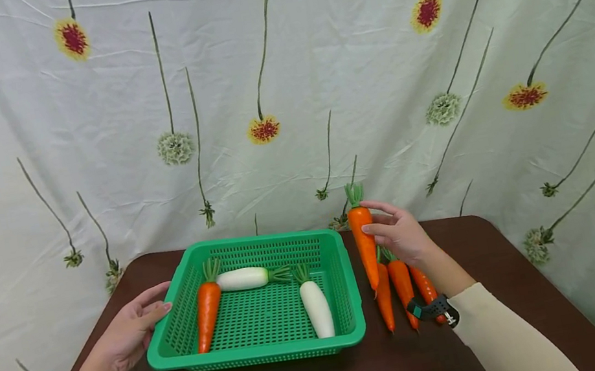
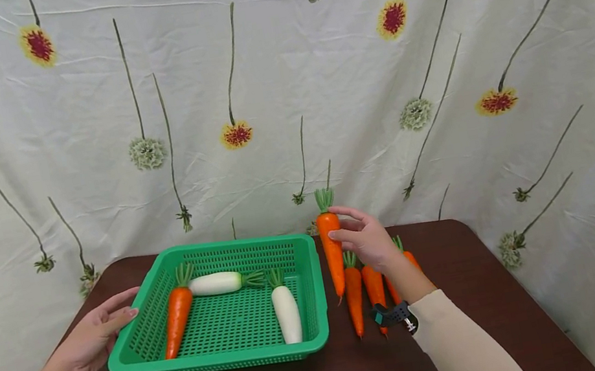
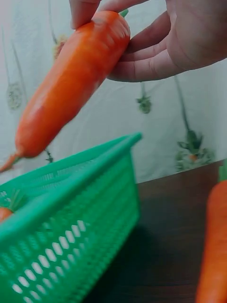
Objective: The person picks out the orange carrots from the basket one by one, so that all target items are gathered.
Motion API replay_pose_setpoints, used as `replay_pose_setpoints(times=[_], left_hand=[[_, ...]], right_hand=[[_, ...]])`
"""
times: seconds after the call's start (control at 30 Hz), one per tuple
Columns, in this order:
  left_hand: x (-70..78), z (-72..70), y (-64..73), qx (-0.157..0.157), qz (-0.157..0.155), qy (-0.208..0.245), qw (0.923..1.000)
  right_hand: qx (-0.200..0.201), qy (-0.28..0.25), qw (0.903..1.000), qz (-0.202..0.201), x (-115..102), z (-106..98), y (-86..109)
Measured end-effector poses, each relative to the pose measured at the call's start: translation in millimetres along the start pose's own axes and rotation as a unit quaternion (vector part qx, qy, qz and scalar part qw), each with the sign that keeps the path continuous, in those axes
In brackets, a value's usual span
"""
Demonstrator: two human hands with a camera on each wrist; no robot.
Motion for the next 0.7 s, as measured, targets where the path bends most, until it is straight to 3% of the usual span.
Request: replay_pose_setpoints(times=[0.37, 0.7], left_hand=[[2.4, 1.9, 1.4, -0.015, 0.007, 0.013, 0.9998], [-0.9, -0.1, 0.7, -0.001, 0.001, 0.011, 0.9999]], right_hand=[[0.02, -0.006, 0.9997, -0.009, 5.8, -50.9, 10.1], [0.038, 0.015, 0.9991, -0.011, 11.6, -92.5, 17.7]])
Point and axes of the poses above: each hand's wrist, its own y-axis away from the middle knuckle, its own z-axis out of the palm, x = y × z, the point moved 9 cm from there along -y, towards the middle knuckle, and after that the axes turned 3 degrees about x, right-handed, at the moved point
